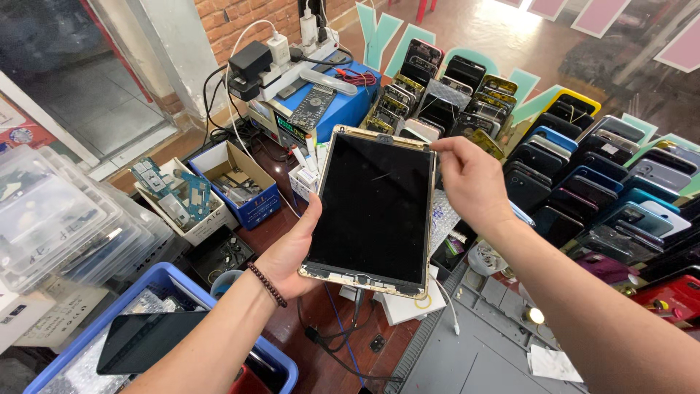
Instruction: The person aligns a replacement screen assembly over an opened tablet body and presses it into place along the edges. They then lift the tablet, hold it up, and press around the frame while checking the fitted screen.
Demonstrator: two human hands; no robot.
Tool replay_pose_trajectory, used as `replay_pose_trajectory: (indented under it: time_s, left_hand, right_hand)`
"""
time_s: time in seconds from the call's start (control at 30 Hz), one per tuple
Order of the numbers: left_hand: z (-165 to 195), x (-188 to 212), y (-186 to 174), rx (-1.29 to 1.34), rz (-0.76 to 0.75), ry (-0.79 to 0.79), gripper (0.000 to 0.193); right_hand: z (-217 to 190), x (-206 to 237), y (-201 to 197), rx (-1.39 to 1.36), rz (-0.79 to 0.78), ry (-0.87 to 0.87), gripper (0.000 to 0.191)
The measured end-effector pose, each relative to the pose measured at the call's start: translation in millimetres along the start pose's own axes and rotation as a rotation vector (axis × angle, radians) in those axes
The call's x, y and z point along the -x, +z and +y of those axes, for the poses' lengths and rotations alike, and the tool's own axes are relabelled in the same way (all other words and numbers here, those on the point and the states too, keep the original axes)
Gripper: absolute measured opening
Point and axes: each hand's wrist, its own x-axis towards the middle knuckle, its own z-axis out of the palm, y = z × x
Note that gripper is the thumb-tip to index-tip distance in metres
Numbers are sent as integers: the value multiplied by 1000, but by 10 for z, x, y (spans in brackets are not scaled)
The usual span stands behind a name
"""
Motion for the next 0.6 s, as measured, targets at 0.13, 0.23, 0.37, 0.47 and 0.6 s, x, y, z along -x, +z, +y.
replay_pose_trajectory:
  time_s: [0.13,0.23,0.37,0.47,0.6]
  left_hand:
    - [-9,3,27,27,-40,-9,78]
    - [3,7,76,32,-51,-12,79]
    - [59,60,116,11,39,-23,79]
    - [85,59,131,4,51,-30,78]
    - [90,57,121,24,6,-15,77]
  right_hand:
    - [-142,114,72,261,28,-592,35]
    - [-240,234,115,435,-36,-611,48]
    - [-252,373,121,458,-93,-616,53]
    - [-136,279,62,411,70,-545,39]
    - [133,159,-166,183,84,-106,21]
